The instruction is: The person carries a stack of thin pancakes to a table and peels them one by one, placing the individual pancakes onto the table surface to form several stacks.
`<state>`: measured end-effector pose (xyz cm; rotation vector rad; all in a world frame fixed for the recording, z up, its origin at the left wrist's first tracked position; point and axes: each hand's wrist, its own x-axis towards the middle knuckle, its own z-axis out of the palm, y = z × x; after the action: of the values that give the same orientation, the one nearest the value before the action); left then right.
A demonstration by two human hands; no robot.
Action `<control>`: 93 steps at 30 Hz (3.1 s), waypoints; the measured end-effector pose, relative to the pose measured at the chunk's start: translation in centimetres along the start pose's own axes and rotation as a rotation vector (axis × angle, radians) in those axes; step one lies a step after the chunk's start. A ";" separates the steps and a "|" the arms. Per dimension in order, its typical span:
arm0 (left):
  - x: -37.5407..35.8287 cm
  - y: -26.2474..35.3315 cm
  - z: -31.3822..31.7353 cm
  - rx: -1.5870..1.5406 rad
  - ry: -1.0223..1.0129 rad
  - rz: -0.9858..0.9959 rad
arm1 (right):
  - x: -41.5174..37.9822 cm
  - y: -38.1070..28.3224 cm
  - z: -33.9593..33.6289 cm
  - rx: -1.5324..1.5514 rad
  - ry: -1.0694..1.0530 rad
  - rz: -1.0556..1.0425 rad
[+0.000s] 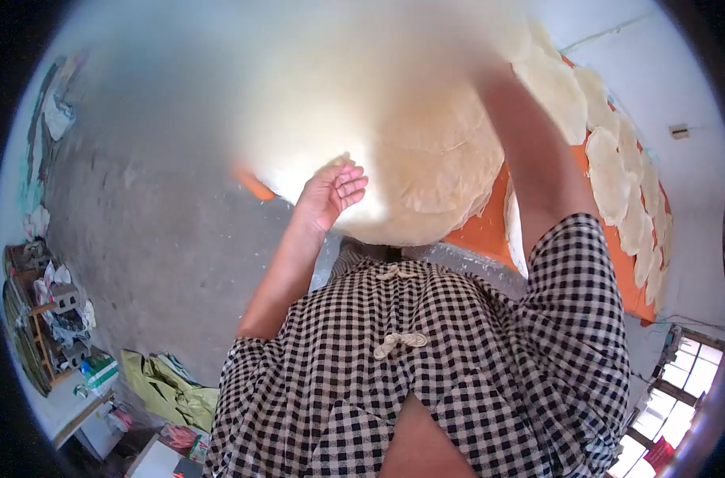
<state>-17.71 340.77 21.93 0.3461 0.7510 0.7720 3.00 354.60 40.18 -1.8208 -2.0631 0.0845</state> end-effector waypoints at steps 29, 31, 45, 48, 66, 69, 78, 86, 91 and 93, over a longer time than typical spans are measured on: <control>3.5 5.2 -2.0 -0.213 0.241 0.221 | -13.5 0.7 13.4 0.084 0.125 -0.312; 3.1 5.6 -1.1 -0.226 0.252 0.209 | -13.4 1.0 13.1 0.190 0.094 -0.274; 0.4 5.2 0.5 -0.016 0.139 0.090 | -11.9 0.7 13.4 -0.152 -0.145 -0.278; -2.6 3.1 0.0 0.145 0.268 0.029 | -4.0 5.4 12.0 -0.058 -0.045 -0.232; -0.8 -0.6 -1.1 0.162 0.314 0.007 | -22.4 -0.5 12.6 -0.182 0.065 -0.278; 0.5 -0.9 -2.4 0.051 0.197 0.003 | -23.0 0.0 12.3 -0.203 0.044 -0.255; 0.4 -0.1 0.7 -0.048 -0.011 -0.084 | -23.9 -0.5 11.6 -0.165 0.117 -0.173; 0.1 -1.0 -1.1 0.055 -0.051 -0.022 | -12.6 4.6 2.0 0.154 -0.207 -0.003; -2.2 -1.5 -2.1 0.203 0.075 0.083 | -10.3 0.9 -6.3 -0.307 0.214 -0.007; -3.4 -1.8 -2.3 0.276 0.146 0.127 | -12.4 -1.0 -5.8 -0.428 0.251 -0.037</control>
<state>-20.08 337.11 20.99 0.5952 0.9839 0.8208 4.92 341.27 42.77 -1.9055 -2.0406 -0.6084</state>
